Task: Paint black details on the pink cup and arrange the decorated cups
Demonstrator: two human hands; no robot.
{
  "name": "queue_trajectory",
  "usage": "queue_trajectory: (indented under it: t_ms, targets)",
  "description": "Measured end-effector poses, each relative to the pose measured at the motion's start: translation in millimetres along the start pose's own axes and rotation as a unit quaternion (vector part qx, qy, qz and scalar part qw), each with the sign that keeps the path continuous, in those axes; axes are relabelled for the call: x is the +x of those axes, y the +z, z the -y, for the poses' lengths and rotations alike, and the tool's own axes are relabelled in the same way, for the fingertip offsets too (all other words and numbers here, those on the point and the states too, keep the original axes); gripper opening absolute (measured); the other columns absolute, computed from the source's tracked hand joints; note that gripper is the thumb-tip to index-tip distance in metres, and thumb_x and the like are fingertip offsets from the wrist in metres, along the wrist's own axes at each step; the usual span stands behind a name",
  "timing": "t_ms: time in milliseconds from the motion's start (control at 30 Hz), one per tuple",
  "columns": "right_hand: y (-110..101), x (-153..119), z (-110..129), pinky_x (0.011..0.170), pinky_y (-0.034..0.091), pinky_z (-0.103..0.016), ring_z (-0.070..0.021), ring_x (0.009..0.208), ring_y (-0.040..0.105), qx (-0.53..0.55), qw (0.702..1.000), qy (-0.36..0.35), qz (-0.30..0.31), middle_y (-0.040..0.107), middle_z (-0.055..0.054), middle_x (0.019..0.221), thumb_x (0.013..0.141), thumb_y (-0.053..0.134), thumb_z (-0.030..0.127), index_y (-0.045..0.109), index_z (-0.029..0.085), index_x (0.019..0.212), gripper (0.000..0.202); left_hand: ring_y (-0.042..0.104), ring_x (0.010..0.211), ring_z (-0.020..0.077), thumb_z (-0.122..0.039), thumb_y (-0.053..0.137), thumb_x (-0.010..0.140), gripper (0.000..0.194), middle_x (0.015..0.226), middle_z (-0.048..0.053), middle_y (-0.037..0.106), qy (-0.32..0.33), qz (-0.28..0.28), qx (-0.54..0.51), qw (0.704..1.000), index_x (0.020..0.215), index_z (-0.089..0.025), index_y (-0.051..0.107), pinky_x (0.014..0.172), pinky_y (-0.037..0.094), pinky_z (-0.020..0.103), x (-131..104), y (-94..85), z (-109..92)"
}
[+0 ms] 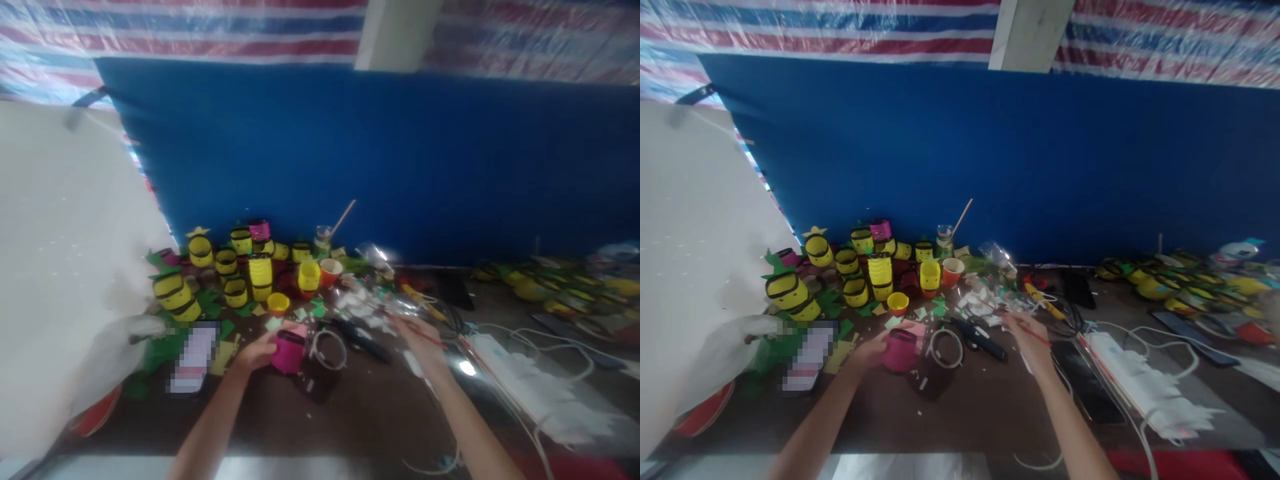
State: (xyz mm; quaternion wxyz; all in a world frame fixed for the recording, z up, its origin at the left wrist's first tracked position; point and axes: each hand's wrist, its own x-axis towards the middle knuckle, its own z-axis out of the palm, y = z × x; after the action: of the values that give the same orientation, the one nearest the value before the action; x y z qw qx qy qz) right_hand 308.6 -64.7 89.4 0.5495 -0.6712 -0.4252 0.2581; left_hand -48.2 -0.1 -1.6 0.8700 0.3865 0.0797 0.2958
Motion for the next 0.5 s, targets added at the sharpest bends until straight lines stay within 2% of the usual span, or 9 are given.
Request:
queue_trajectory:
  t_ms: [100,200,267,333,367,433,500]
  targets:
    - [4,5,-11,0.055,0.053,-0.032,-0.0244,0.064,0.069,-0.128,0.991,-0.010,0.030,0.071,-0.006,0.062,0.066,0.063,0.041,0.068,0.017,0.070,0.024,0.060,0.098,0.0268,-0.035,0.070,0.067,0.076,0.115,0.016,0.060,0.001,-0.001,0.002,1.000,0.134,-0.016,0.041,0.078,0.045,0.032,0,2.0,-1]
    - [3,7,-10,0.053,0.052,-0.033,-0.0249,0.058,0.068,-0.184,0.982,-0.023,0.037,0.068,-0.005,0.055,0.064,0.062,0.039,0.066,0.018,0.064,0.021,0.062,0.095,0.0259,-0.034,0.071,0.066,0.075,0.112,0.015,0.062,-0.001,0.002,-0.004,1.000,0.133,-0.016,0.043,0.077,0.045,0.031,-1,0.7,0]
    - [1,4,-1,0.059,0.053,-0.035,-0.0253,0.062,0.068,-0.191,0.981,-0.033,0.031,0.069,-0.005,0.060,0.065,0.061,0.037,0.066,0.019,0.066,0.019,0.063,0.091,0.0244,-0.033,0.071,0.065,0.071,0.107,0.014,0.064,-0.003,-0.002,-0.012,1.000,0.130,-0.016,0.046,0.075,0.045,0.030,-1,-3.4,3]
    - [0,-7,12,0.069,0.053,-0.037,-0.0253,0.072,0.068,-0.196,0.979,-0.060,0.018,0.072,-0.006,0.075,0.067,0.060,0.037,0.067,0.021,0.074,0.019,0.064,0.083,0.0219,-0.032,0.073,0.063,0.068,0.101,0.013,0.066,-0.002,-0.014,-0.033,0.999,0.126,-0.015,0.051,0.070,0.046,0.028,-2,-9.7,8]
    - [2,-15,19,0.074,0.053,-0.037,-0.0249,0.078,0.068,-0.197,0.977,-0.078,0.010,0.072,-0.007,0.084,0.069,0.059,0.037,0.067,0.022,0.081,0.021,0.065,0.079,0.0206,-0.031,0.074,0.062,0.067,0.098,0.012,0.067,-0.003,-0.023,-0.047,0.999,0.124,-0.015,0.052,0.068,0.045,0.027,-2,-13.2,10]
    - [13,-36,30,0.079,0.052,-0.037,-0.0240,0.085,0.066,-0.200,0.965,-0.164,-0.047,0.070,-0.007,0.092,0.077,0.054,0.037,0.065,0.024,0.090,0.022,0.064,0.073,0.0189,-0.029,0.075,0.061,0.065,0.094,0.011,0.067,-0.007,-0.043,-0.068,0.997,0.121,-0.015,0.054,0.065,0.045,0.027,-3,-19.5,15]
    - [35,-58,35,0.082,0.052,-0.038,-0.0232,0.087,0.065,-0.194,0.951,-0.232,-0.069,0.069,-0.008,0.094,0.082,0.050,0.034,0.062,0.025,0.094,0.019,0.064,0.074,0.0195,-0.029,0.074,0.063,0.061,0.092,0.010,0.067,-0.013,-0.060,-0.078,0.995,0.119,-0.015,0.055,0.067,0.046,0.029,-5,-23.8,18]
